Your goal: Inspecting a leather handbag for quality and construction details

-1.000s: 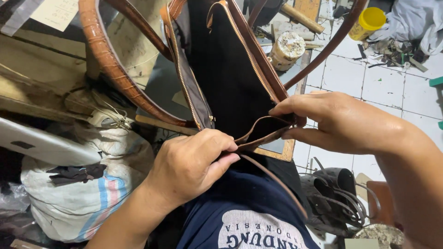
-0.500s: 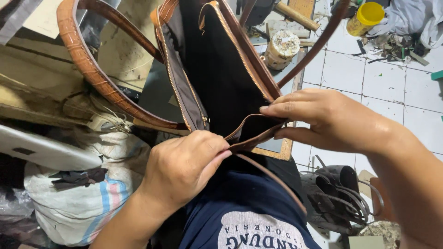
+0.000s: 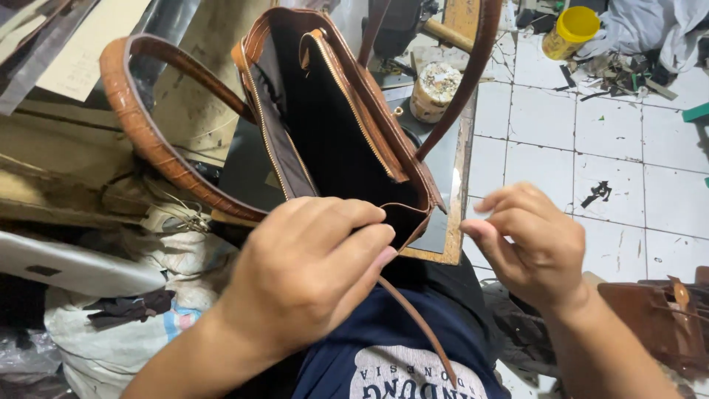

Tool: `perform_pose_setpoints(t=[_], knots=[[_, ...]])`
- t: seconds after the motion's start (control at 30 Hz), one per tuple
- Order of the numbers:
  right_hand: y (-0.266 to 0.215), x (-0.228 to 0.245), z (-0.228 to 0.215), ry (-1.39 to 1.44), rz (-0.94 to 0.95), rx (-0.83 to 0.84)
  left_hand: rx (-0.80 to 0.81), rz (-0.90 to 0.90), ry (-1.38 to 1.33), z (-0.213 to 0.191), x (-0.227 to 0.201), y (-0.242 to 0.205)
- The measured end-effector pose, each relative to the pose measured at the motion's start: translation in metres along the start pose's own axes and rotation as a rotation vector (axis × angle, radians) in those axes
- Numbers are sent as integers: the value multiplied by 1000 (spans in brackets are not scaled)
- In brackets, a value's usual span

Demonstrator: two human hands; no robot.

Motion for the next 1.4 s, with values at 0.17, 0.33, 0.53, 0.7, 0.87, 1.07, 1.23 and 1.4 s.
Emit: perform_pose_setpoints(t=[0.17,0.33,0.53,0.7,0.87,1.07,1.23,1.4], knots=[[-30,-17,-10,48,142,-68,-288,12,-35,-64,30,-19],[-26,17,5,-50,80,-5,-1085,-183,-25,-110,113,-106],[-14,46,52,12,-100,232,-495,-466,-622,-19,164,-75],[-10,35,64,136,2,269,-171,-270,-281,-4,128,-57],[-1,24,49,162,20,295,9,-125,-81,3,101,-53],[-4,-26,24,142,270,342,86,40,10,12,33,-26],[10,-39,8,126,375,323,180,80,-11,34,-10,-7],[20,-36,4,13,371,289,126,102,-118,48,-31,-12]])
Point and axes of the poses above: each hand's wrist, its own y-axis towards the middle knuckle, its own z-axis out of the palm, x = y × z, the point moved 10 cm from there along y, towards the middle knuckle, and after that the axes turned 2 degrees about x, right-handed, at the moved point
